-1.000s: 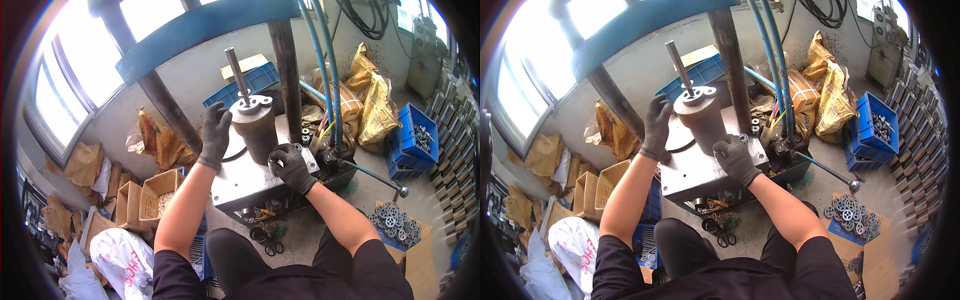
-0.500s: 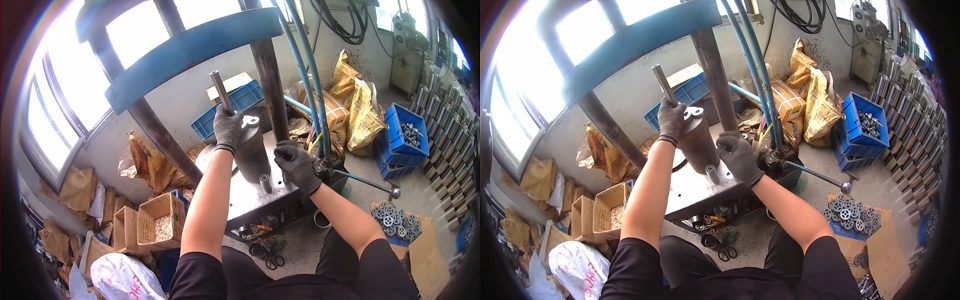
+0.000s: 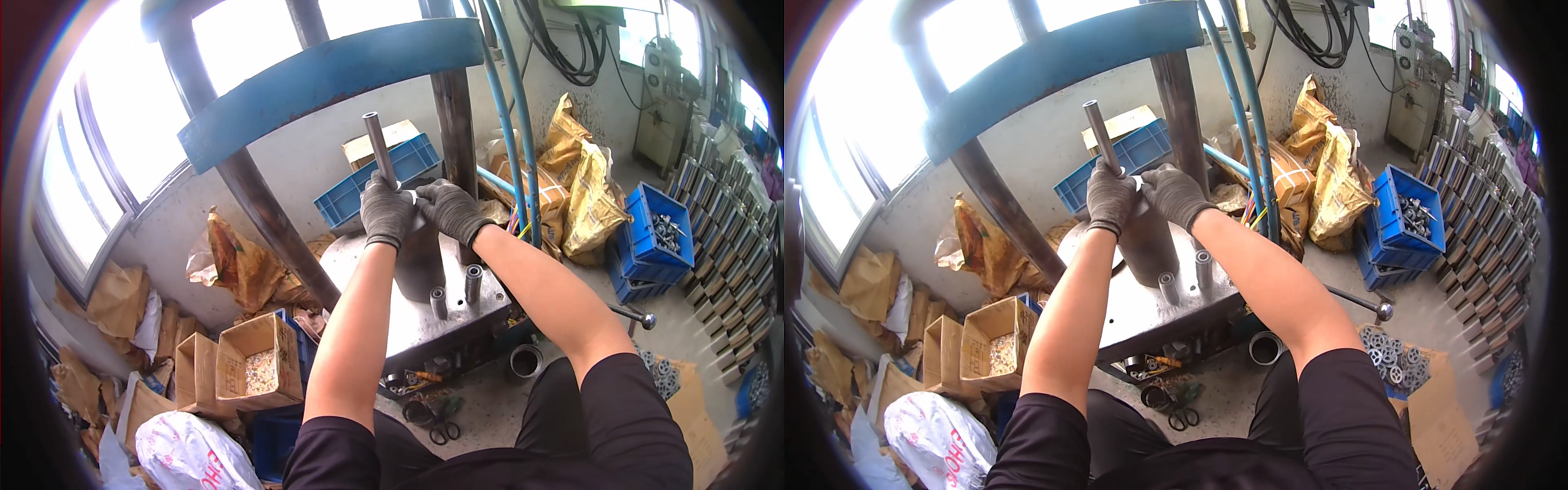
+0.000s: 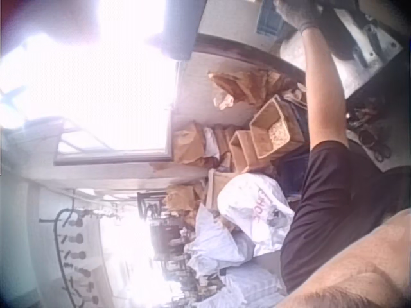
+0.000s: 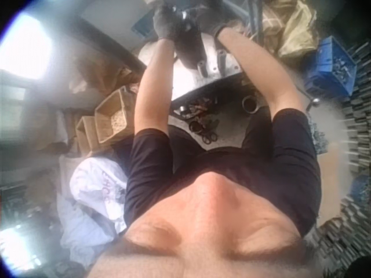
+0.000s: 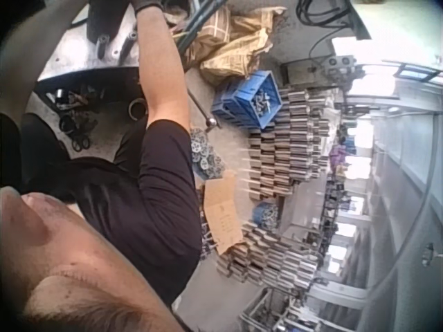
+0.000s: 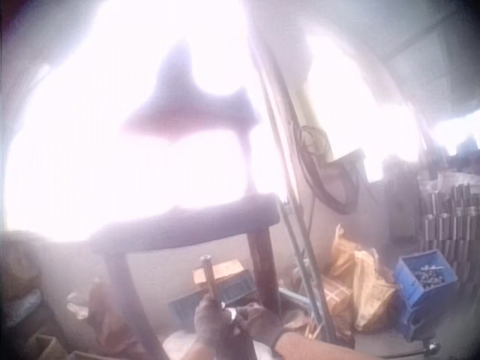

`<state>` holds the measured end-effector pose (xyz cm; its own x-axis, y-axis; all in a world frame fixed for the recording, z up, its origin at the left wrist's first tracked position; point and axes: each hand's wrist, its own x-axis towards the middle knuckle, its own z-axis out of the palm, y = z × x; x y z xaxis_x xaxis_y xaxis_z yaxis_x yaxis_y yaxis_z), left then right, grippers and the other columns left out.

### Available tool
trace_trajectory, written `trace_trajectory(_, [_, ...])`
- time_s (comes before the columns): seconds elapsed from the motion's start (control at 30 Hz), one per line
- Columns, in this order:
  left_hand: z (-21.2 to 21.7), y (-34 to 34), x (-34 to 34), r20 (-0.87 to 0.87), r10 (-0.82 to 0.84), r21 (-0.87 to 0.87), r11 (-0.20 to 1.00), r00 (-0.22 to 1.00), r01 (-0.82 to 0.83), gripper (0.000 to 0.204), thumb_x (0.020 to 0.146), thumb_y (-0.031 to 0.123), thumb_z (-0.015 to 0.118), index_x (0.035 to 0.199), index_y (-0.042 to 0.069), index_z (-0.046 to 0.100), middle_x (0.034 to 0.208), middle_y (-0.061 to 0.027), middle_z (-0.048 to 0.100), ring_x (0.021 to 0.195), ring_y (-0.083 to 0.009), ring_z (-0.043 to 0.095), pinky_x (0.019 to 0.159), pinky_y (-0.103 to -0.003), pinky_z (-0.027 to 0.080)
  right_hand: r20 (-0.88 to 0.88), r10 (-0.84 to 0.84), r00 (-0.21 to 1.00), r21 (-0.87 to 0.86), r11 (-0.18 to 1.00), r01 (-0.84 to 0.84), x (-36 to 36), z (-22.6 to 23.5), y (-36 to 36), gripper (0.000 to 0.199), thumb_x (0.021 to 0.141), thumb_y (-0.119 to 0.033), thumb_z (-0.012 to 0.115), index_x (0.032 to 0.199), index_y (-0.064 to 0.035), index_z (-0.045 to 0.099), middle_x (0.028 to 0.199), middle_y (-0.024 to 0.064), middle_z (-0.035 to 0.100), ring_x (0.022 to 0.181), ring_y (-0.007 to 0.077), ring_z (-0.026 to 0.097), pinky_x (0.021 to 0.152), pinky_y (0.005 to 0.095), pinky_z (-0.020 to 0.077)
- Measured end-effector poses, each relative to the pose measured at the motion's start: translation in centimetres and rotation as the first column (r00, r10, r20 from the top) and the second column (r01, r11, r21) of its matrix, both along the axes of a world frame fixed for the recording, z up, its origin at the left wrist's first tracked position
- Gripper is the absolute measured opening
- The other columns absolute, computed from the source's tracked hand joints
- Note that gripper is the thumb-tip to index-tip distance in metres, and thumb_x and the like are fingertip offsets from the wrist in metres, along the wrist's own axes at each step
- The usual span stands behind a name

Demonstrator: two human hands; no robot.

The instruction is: The person assembles metal shafts by fitting bearings and disks onto them, pressing the components together using a press machine, placing the finished assemblies onto the floor, and sliding plastic sleeves onto shafts.

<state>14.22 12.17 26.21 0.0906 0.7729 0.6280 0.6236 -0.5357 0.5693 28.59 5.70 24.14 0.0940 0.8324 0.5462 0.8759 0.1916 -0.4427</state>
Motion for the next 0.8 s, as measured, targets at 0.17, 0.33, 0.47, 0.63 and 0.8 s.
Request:
trace_trajectory(0.17, [0.3, -0.9, -0.4, 0.131, -0.078, -0.113, 0.989, 0.988, 0.093, 0.036, 0.085, 0.015, 0.083, 0.117, 0.007, 0.068, 0.099, -0.0159, 0.076, 0.092, -0.0296, 0.077, 0.083, -0.041, 0.060, -0.069, 0.003, 0.998, 0.075, 0.997, 0.003, -0.2, -0.8, -0.6, 0.031, 0.100, -0.029, 0.067, 0.124, -0.0114, 0.076, 0.121, 0.0150, 0.071, 0.112, 0.0351, 0.069, 0.101, 0.0454, 0.0548])
trace_trajectory(0.33, [-1.0, -1.4, 0.3, 0.716, -0.359, 0.150, 0.917, 0.599, 0.370, 0.046, 0.087, 0.006, 0.083, 0.129, 0.004, 0.064, 0.099, -0.0044, 0.070, 0.083, -0.0173, 0.067, 0.077, -0.036, 0.059, -0.035, -0.037, 0.999, 0.084, 0.996, 0.040, -0.2, -0.8, -0.4, 0.031, 0.099, -0.030, 0.068, 0.123, -0.0114, 0.076, 0.120, 0.0143, 0.071, 0.109, 0.0354, 0.070, 0.098, 0.0462, 0.0548])
trace_trajectory(0.47, [-1.5, -0.3, 0.0, 0.822, -0.559, 0.477, 0.781, 0.109, 0.404, 0.062, 0.091, 0.008, 0.083, 0.144, 0.005, 0.052, 0.117, -0.0070, 0.066, 0.101, -0.0182, 0.065, 0.093, -0.036, 0.057, -0.008, 0.000, 1.000, 0.051, 0.999, 0.001, -0.7, -0.3, -0.7, 0.035, 0.099, -0.032, 0.070, 0.127, -0.0112, 0.074, 0.119, 0.0152, 0.072, 0.109, 0.0354, 0.070, 0.097, 0.0456, 0.0550])
trace_trajectory(0.63, [-2.1, 1.2, 0.2, 0.837, -0.525, 0.434, 0.808, 0.153, 0.397, 0.049, 0.093, 0.004, 0.078, 0.135, 0.005, 0.054, 0.118, -0.0103, 0.069, 0.099, -0.0176, 0.066, 0.082, -0.032, 0.060, -0.081, 0.015, 0.997, 0.053, 0.999, -0.011, -0.4, -0.5, -0.7, 0.051, 0.098, -0.032, 0.073, 0.144, -0.0110, 0.064, 0.118, 0.0165, 0.074, 0.109, 0.0357, 0.071, 0.096, 0.0446, 0.0557])
trace_trajectory(0.8, [-1.5, 0.4, 0.0, 0.826, -0.531, 0.369, 0.762, 0.187, 0.531, 0.028, 0.091, -0.001, 0.071, 0.113, 0.008, 0.057, 0.102, -0.0065, 0.067, 0.082, -0.0147, 0.066, 0.056, -0.026, 0.058, -0.091, 0.004, 0.996, 0.034, 0.999, -0.001, -0.2, 0.1, -1.1, 0.053, 0.098, -0.032, 0.073, 0.145, -0.0120, 0.060, 0.111, 0.0155, 0.076, 0.108, 0.0353, 0.072, 0.094, 0.0456, 0.0564])
